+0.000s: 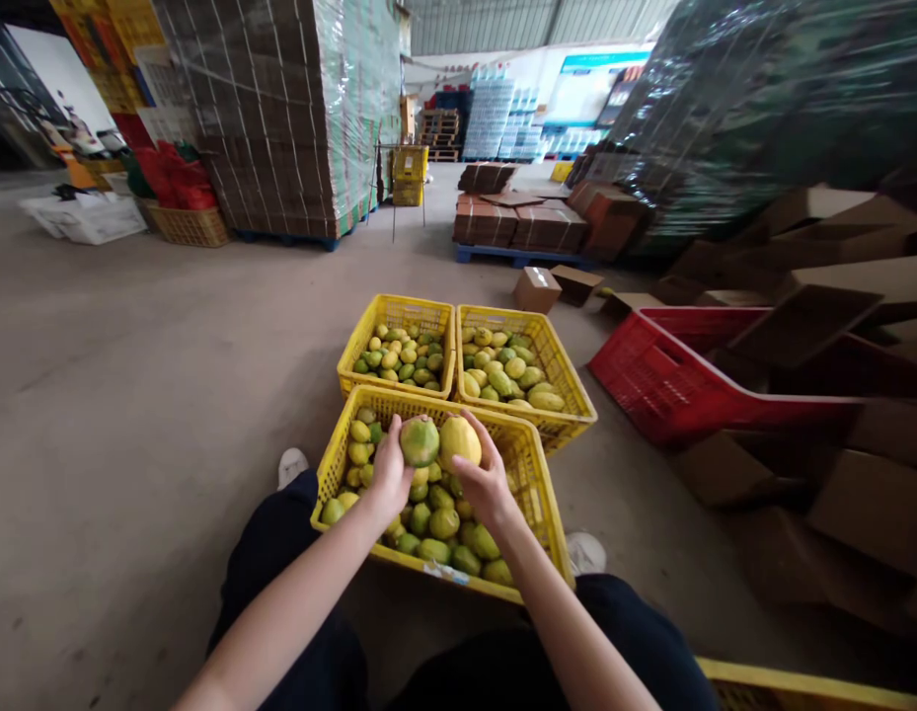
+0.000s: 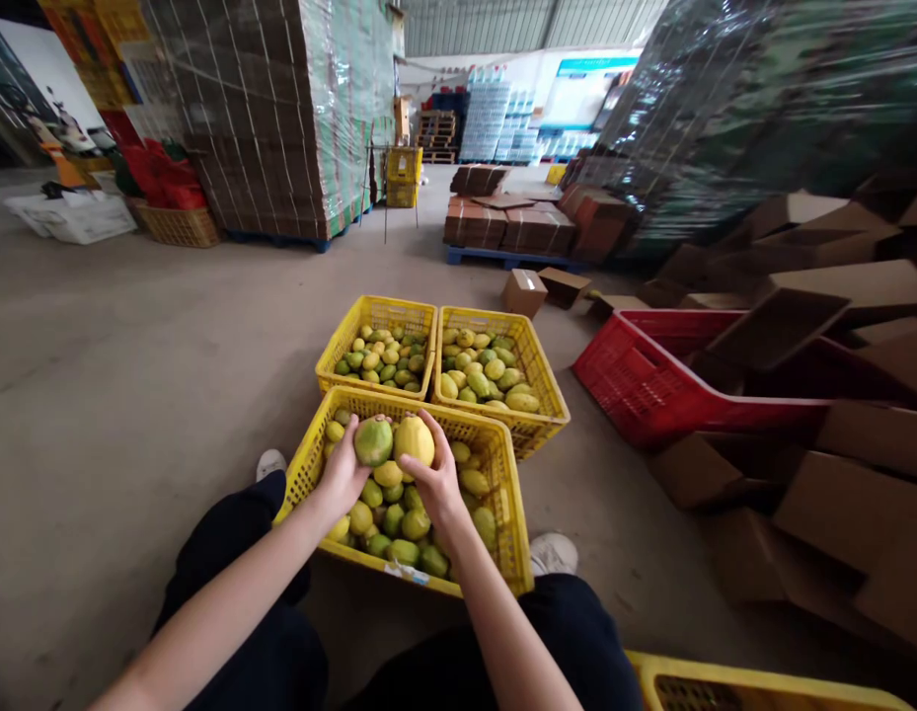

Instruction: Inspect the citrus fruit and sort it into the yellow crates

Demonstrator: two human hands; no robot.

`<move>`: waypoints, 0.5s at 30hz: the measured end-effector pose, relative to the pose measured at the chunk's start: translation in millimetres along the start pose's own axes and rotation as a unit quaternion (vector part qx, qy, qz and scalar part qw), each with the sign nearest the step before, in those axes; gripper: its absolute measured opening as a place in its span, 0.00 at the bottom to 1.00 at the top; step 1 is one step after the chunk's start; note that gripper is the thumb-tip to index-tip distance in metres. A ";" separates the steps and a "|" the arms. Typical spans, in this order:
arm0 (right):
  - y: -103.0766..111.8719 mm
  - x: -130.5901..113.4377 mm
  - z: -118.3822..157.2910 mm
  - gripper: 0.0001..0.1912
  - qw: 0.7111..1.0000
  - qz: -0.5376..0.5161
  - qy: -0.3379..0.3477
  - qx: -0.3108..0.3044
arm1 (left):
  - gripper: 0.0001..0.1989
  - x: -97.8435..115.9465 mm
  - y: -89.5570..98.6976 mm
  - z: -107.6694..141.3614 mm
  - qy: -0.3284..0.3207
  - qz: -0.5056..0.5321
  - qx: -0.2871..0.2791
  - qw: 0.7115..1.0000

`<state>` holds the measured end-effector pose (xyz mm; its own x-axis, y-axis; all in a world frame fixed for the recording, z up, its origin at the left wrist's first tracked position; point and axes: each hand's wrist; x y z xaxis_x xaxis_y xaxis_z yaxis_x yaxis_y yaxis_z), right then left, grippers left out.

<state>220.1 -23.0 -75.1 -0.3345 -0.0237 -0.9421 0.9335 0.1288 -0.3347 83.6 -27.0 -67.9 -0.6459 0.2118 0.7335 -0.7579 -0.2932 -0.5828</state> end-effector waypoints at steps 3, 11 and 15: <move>-5.0 5.6 4.5 0.27 0.997 -0.036 -0.010 0.065 | 0.19 -3.0 -3.8 8.4 -0.003 0.012 -0.039 0.999; -9.2 -2.4 10.6 0.12 0.985 -0.126 -0.002 0.121 | 0.17 -13.5 -15.9 20.4 -0.037 0.057 -0.026 0.997; -5.9 -5.9 11.8 0.10 0.989 -0.115 0.001 0.098 | 0.16 -13.4 -12.9 19.2 -0.048 0.058 -0.025 0.997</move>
<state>218.1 -35.2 -67.8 -0.5409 -0.0287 -0.8406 0.8398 -0.0737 -0.5379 103.7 -43.9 -63.5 -0.7197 0.0885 0.6886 -0.6838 -0.2624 -0.6809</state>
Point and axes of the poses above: each hand's wrist, its own z-axis away from the middle knuckle, its own y-axis out of the back of the hand, x = y × z
